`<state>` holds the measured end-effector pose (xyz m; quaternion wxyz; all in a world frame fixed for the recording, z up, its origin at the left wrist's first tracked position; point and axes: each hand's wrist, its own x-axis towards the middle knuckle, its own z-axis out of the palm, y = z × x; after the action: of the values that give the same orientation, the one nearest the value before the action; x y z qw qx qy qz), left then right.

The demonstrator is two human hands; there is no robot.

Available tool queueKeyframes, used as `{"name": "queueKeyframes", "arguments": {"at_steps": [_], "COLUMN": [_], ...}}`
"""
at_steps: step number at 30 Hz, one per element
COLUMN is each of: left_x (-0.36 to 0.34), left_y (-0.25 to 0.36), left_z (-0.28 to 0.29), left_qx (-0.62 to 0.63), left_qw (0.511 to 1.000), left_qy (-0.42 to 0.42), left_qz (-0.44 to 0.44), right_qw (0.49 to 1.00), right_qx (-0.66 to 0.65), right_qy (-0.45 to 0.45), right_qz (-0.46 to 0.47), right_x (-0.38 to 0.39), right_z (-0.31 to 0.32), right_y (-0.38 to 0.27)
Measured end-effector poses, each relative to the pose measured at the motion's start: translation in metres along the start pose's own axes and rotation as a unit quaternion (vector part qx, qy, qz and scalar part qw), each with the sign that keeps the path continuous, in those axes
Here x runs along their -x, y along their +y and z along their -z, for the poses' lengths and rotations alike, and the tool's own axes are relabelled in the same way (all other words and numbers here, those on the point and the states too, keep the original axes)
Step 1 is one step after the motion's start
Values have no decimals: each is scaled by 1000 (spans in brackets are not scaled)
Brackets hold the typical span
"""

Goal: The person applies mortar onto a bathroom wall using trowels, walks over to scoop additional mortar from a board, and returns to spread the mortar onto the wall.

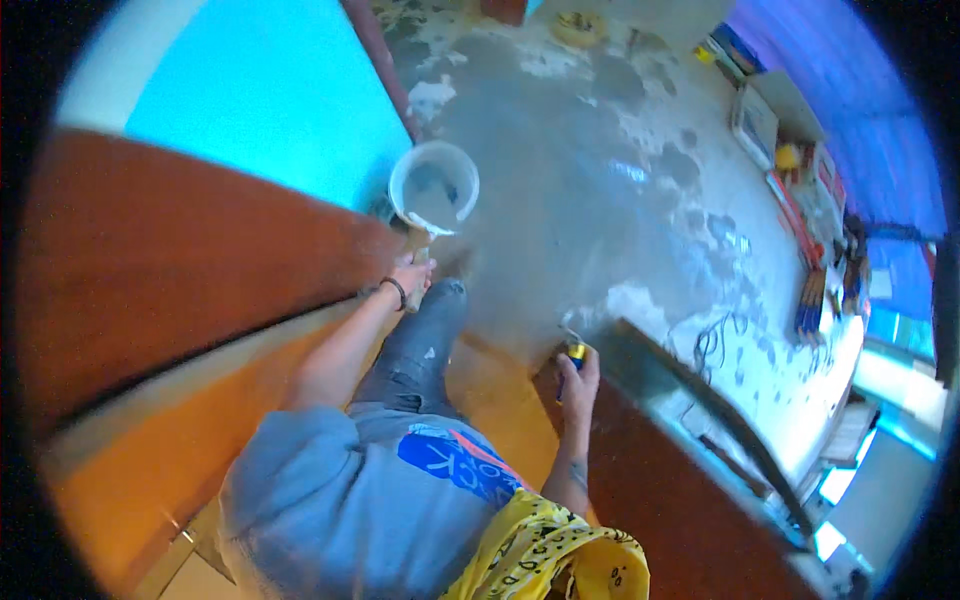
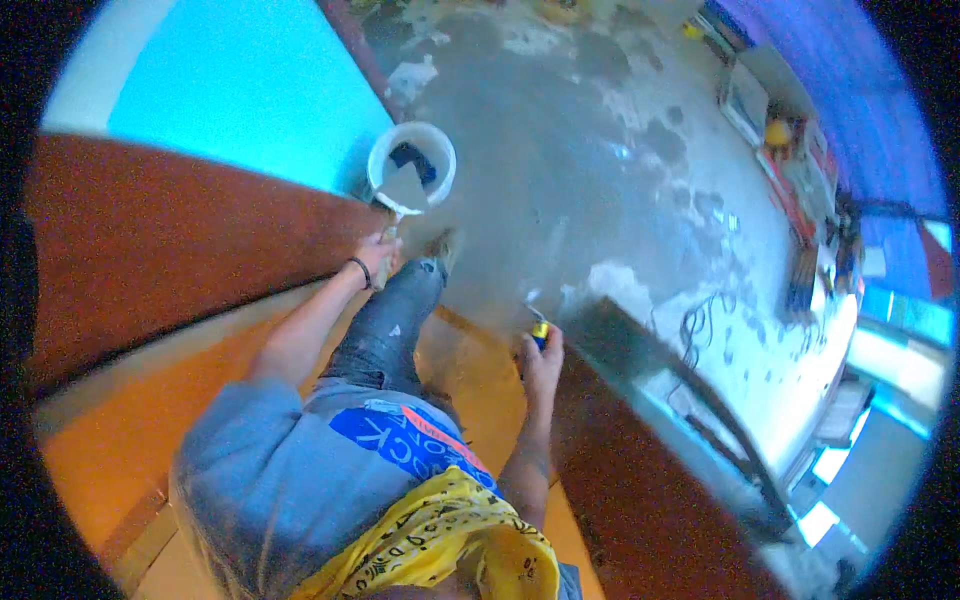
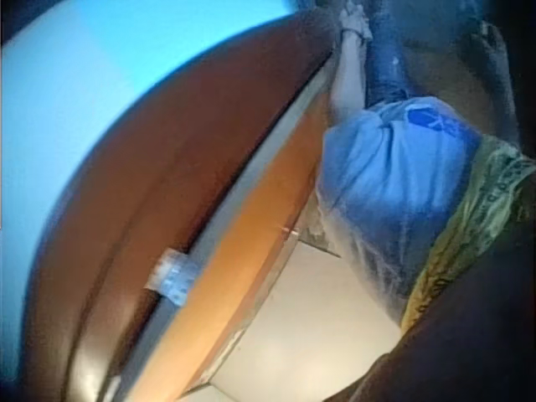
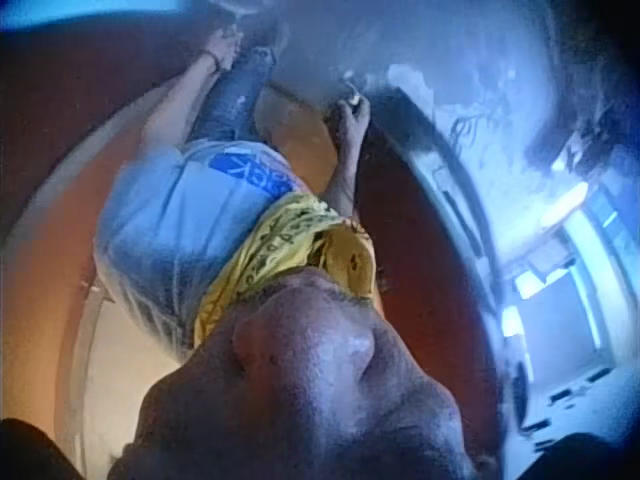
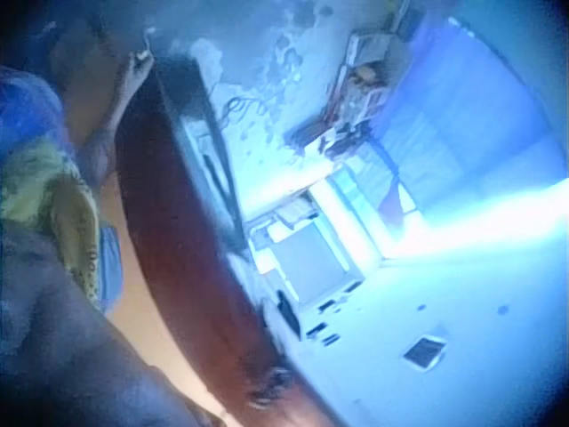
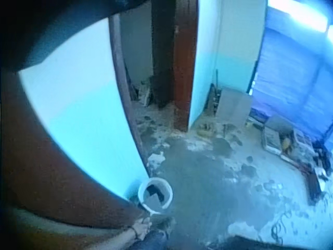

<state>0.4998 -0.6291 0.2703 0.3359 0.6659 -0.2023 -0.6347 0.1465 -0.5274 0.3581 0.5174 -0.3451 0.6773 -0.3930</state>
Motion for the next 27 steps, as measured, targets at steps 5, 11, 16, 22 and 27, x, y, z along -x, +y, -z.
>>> {"name": "queueKeyframes", "arguments": {"at_steps": [5, 11, 16, 22, 27], "left_x": [-55, -89, -193, -259, -334], "left_y": [20, 87, 149, 205, 277], "left_z": [5, -36, -38, -26, 27], "left_qx": [1, 110, 88, 372, 464], "left_qw": [999, 994, 990, 910, 845], "left_qy": [18, 14, 109, 179, 267], "left_qz": [41, 20, 12, -38, -11], "right_qw": [999, 971, 954, 855, 825], "right_qx": [24, 223, 277, 378, 395], "right_qy": [27, 75, -71, -283, -384], "right_qz": [4, -43, 87, 215, 126], "right_x": [-85, -191, -369, -550, -614], "right_z": [21, 72, 23, -95, -298], "right_y": [-89, -119, -178, -212, -310]}}
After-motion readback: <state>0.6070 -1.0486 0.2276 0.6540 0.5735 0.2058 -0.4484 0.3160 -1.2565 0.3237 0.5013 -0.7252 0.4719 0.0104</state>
